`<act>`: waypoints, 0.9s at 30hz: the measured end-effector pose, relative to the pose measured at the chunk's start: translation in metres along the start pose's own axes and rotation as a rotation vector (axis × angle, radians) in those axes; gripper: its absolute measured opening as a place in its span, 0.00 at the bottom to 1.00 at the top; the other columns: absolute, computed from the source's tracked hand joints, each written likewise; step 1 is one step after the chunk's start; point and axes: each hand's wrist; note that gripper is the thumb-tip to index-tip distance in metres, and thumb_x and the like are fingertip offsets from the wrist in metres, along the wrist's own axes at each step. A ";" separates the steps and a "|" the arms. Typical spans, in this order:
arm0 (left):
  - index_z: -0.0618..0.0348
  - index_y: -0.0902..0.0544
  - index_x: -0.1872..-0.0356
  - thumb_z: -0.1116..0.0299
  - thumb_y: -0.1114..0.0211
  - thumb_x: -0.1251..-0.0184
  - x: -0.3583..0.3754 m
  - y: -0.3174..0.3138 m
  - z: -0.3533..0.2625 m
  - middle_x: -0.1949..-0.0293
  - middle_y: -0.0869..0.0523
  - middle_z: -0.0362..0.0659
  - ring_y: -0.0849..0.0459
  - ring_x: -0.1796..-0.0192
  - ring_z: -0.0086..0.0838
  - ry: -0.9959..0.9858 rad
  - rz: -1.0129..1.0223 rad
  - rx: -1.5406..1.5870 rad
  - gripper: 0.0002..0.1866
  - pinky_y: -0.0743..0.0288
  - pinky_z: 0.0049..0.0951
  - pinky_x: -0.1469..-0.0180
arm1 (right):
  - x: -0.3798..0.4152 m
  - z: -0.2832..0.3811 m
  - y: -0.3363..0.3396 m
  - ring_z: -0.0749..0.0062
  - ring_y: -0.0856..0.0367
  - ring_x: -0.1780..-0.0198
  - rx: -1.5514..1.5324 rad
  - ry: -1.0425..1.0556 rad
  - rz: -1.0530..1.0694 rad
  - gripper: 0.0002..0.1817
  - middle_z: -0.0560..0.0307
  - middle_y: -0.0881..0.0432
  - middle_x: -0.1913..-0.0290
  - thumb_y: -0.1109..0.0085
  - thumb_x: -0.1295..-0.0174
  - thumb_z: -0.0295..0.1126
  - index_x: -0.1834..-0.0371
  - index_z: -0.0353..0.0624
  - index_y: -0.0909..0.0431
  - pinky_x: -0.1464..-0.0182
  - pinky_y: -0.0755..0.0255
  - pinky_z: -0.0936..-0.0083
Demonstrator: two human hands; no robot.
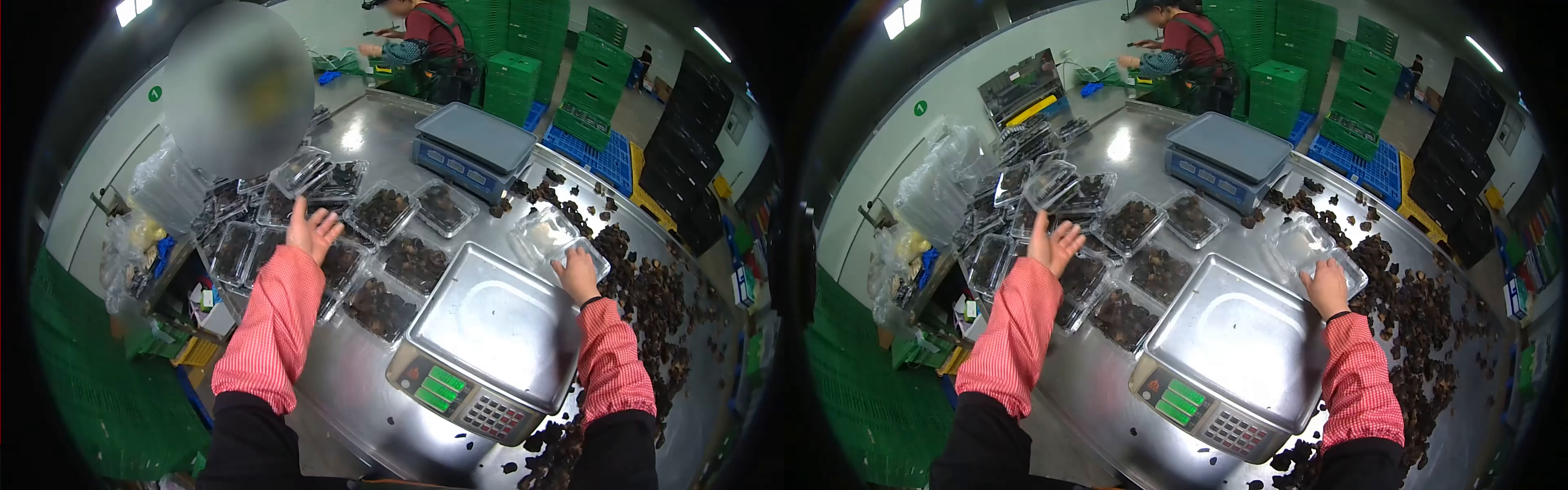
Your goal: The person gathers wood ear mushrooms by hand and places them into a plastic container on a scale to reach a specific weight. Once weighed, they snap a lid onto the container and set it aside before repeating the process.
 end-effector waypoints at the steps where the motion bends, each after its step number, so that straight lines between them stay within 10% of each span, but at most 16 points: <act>1: 0.55 0.47 0.24 0.44 0.43 0.24 0.004 0.004 0.013 0.32 0.33 0.55 0.26 0.35 0.44 0.032 0.045 -0.058 0.40 0.25 0.47 0.34 | -0.004 -0.005 -0.006 0.47 0.15 0.53 0.026 -0.007 0.154 0.20 0.38 0.14 0.57 0.34 0.39 0.44 0.58 0.36 0.15 0.49 0.22 0.55; 5: 0.53 0.26 0.38 0.52 0.40 0.24 0.065 0.013 0.064 0.54 0.16 0.41 0.16 0.53 0.28 0.182 0.182 -0.264 0.22 0.18 0.33 0.50 | -0.008 -0.048 -0.052 0.45 0.14 0.54 -0.069 -0.087 0.503 0.22 0.37 0.13 0.60 0.32 0.45 0.47 0.64 0.36 0.13 0.49 0.22 0.55; 11: 0.58 0.23 0.39 0.66 0.43 0.21 0.142 0.033 0.105 0.58 0.15 0.40 0.16 0.58 0.23 0.324 0.225 -0.352 0.15 0.17 0.25 0.54 | -0.008 -0.046 -0.037 0.45 0.14 0.51 -0.078 -0.155 0.701 0.16 0.39 0.13 0.56 0.39 0.44 0.38 0.60 0.38 0.12 0.48 0.21 0.56; 27: 0.58 0.22 0.41 0.68 0.43 0.22 0.259 -0.002 0.125 0.58 0.16 0.40 0.17 0.58 0.22 0.325 0.570 -0.543 0.14 0.17 0.24 0.53 | 0.081 0.032 0.083 0.46 0.18 0.66 -0.400 0.164 -0.280 0.06 0.45 0.21 0.73 0.38 0.47 0.29 0.72 0.41 0.25 0.63 0.24 0.54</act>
Point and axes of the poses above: each hand's wrist, its own x-axis away from the middle knuckle, its own y-axis out of the back of the hand, z = x × y
